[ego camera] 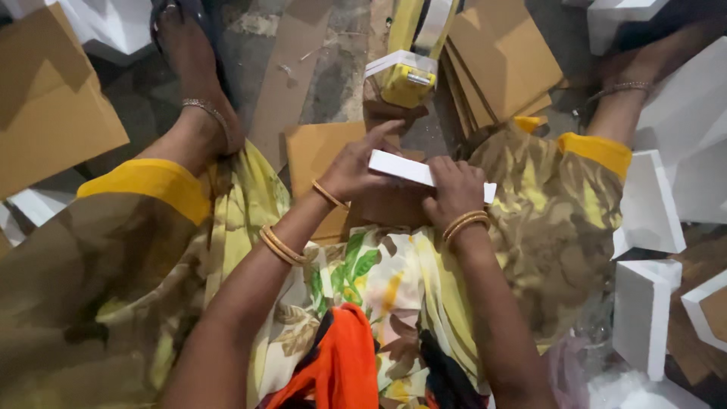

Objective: The person sits on the floor and assembles small cardboard boxes by folding flaps and securing them with adhesive tape. They repeatedly pick up flat cardboard pieces, fold them into box shapes, and apply tape to the seams.

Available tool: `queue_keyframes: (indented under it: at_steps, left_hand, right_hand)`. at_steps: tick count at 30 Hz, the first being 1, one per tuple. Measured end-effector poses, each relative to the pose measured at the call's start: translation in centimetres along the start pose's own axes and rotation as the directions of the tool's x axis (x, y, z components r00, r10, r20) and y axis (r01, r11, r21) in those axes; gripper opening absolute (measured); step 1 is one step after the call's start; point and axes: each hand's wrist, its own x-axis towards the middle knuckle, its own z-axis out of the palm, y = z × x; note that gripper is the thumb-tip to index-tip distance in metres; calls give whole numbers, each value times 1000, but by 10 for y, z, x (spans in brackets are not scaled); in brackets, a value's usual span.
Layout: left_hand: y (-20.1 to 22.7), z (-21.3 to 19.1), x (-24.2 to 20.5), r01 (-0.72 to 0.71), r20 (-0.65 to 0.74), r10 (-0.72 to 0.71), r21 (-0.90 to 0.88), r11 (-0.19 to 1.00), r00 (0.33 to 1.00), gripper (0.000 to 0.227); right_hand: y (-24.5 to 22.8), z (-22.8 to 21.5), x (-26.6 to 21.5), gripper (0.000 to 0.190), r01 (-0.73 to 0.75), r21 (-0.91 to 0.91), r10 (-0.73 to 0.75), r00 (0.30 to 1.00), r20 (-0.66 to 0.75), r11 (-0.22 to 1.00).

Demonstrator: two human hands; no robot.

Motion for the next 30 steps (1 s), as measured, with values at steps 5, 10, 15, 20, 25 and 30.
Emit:
queue_keyframes:
  at_steps: [5, 10, 15, 20, 25, 30]
  left_hand:
    - [-32, -1, -4, 94, -8, -95, 219, 971, 995, 94]
    - [-47, 1, -8, 134, -43, -127, 264, 955, 991, 95]
    - [-10, 0, -15, 17, -1, -19, 424, 906, 1000, 90]
    - [62, -7, -7, -504, 67, 603, 627, 594, 795, 65]
    - [114, -6, -6, -513, 189, 654, 784, 349, 733, 42]
    - [121, -6, -8, -552, 246, 683, 788, 273, 688, 40]
  right_hand:
    - [-3, -2, -1, 54, -2, 1, 2, 1000, -29, 1000]
    - [-4, 1, -4, 54, 7, -2, -7, 999, -46, 1000]
    - [12, -2, -17, 70, 26, 213, 9, 987, -161, 977]
    - [70, -13, -39, 49, 134, 968, 557, 797, -232, 211]
    - [109, -19, -47, 54, 317, 938, 709, 694, -127, -142]
    - [105, -17, -50, 59, 291, 923, 636, 769, -68, -253]
